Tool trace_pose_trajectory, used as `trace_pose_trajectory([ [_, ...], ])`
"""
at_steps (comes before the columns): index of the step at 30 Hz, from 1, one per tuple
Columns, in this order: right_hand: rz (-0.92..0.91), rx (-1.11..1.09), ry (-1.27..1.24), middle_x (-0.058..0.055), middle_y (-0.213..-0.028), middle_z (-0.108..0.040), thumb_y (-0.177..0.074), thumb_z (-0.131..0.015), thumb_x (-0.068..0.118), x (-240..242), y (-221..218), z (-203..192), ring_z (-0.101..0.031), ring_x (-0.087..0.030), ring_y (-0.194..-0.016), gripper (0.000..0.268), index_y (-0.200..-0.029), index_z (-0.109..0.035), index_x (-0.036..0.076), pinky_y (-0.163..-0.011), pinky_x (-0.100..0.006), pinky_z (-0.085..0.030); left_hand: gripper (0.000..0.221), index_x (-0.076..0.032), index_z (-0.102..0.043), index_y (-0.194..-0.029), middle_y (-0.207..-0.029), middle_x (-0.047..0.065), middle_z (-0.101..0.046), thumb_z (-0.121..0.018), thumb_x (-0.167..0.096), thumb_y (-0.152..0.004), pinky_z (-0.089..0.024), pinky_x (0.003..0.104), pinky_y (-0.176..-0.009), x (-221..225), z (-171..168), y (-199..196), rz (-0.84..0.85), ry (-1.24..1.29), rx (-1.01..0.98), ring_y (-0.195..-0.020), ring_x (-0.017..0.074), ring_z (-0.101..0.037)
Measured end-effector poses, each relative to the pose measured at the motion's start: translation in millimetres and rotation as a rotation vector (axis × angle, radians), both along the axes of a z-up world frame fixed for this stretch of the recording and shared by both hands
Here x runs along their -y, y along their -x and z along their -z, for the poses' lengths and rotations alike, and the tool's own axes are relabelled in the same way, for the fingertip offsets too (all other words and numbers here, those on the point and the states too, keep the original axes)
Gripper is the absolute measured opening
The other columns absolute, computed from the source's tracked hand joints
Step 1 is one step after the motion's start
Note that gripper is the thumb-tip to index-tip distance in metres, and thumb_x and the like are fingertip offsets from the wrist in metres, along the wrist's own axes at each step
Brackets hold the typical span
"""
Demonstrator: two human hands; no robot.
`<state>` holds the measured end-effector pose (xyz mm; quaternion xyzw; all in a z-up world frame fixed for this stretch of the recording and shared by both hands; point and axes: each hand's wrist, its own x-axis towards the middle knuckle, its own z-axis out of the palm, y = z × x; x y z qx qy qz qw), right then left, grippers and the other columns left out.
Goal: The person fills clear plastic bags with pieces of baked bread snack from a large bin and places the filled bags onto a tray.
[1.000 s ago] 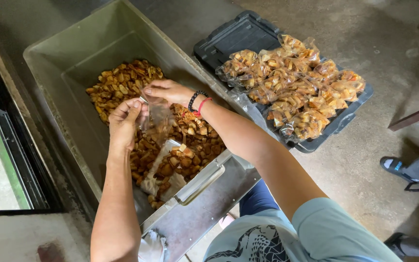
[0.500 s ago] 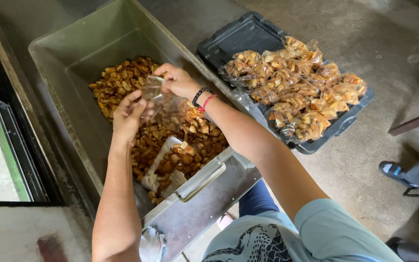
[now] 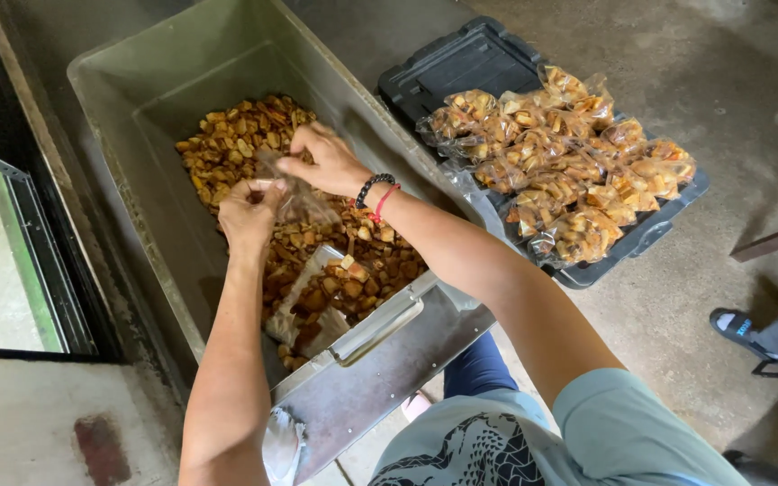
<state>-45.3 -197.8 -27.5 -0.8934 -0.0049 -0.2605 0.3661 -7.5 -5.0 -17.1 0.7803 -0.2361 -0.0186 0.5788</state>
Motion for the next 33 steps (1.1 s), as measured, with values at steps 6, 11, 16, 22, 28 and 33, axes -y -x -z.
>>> trace_pose_trajectory([
  [6,-0.148,-0.305,-0.413,-0.007,-0.090,-0.063,-0.100,-0.061,0.028,-17,-4,0,-0.063,-0.017,-0.081,0.022,-0.086,-0.061,0.010,-0.071,-0.037,-0.055,0.019,-0.003,-0.076,-0.093,-0.086,0.005,-0.076,-0.088,-0.016,-0.085,-0.056,0.025,-0.066,5,-17,18,0.032,-0.021,0.101,-0.073,0.0104,-0.069],
  [11,-0.001,-0.229,0.103,-0.010,-0.096,-0.054,-0.105,-0.052,0.018,-6,-9,9,-0.056,-0.020,-0.080,0.023,-0.085,-0.056,0.006,-0.071,-0.040,-0.054,0.012,-0.003,-0.074,-0.095,-0.084,0.008,-0.075,-0.082,-0.010,-0.090,-0.053,0.027,-0.063,-6,-43,18,-0.178,-0.078,0.087,-0.070,0.0115,-0.067],
  [16,0.068,-0.247,0.078,-0.011,-0.099,-0.057,-0.104,-0.052,0.020,4,-4,8,-0.060,-0.024,-0.083,0.024,-0.087,-0.059,0.004,-0.073,-0.044,-0.054,0.028,-0.011,-0.079,-0.101,-0.109,0.009,-0.075,-0.068,0.007,-0.084,-0.060,0.031,-0.077,-23,-36,2,0.175,-0.056,0.444,-0.088,0.0190,-0.072],
  [22,-0.033,-0.523,0.151,-0.022,-0.116,-0.066,-0.106,-0.056,0.033,22,-17,71,-0.064,-0.036,-0.107,0.034,-0.106,-0.068,0.001,-0.092,-0.049,-0.051,0.027,-0.020,-0.082,-0.104,-0.105,0.016,-0.076,-0.077,-0.010,-0.080,-0.058,0.046,-0.083,-23,1,-16,0.119,-0.756,0.472,-0.091,0.0352,-0.072],
  [28,-0.315,-1.269,0.676,-0.016,-0.113,-0.076,-0.072,-0.079,0.049,30,26,130,-0.073,-0.031,-0.106,0.058,-0.112,-0.076,0.007,-0.091,-0.043,-0.057,0.030,-0.019,-0.079,-0.110,-0.098,0.019,-0.074,-0.080,-0.028,-0.082,-0.057,0.050,-0.081,-29,1,-25,-0.004,-0.745,0.327,-0.090,0.0388,-0.071],
  [33,-0.500,-1.209,0.771,-0.018,-0.130,-0.065,-0.075,-0.083,0.055,26,18,160,-0.064,-0.031,-0.119,0.083,-0.134,-0.059,0.001,-0.100,-0.040,-0.052,0.029,-0.020,-0.079,-0.114,-0.102,0.019,-0.074,-0.077,-0.024,-0.085,-0.057,0.051,-0.082,-26,5,-25,-0.045,-0.662,0.427,-0.092,0.0408,-0.071],
])
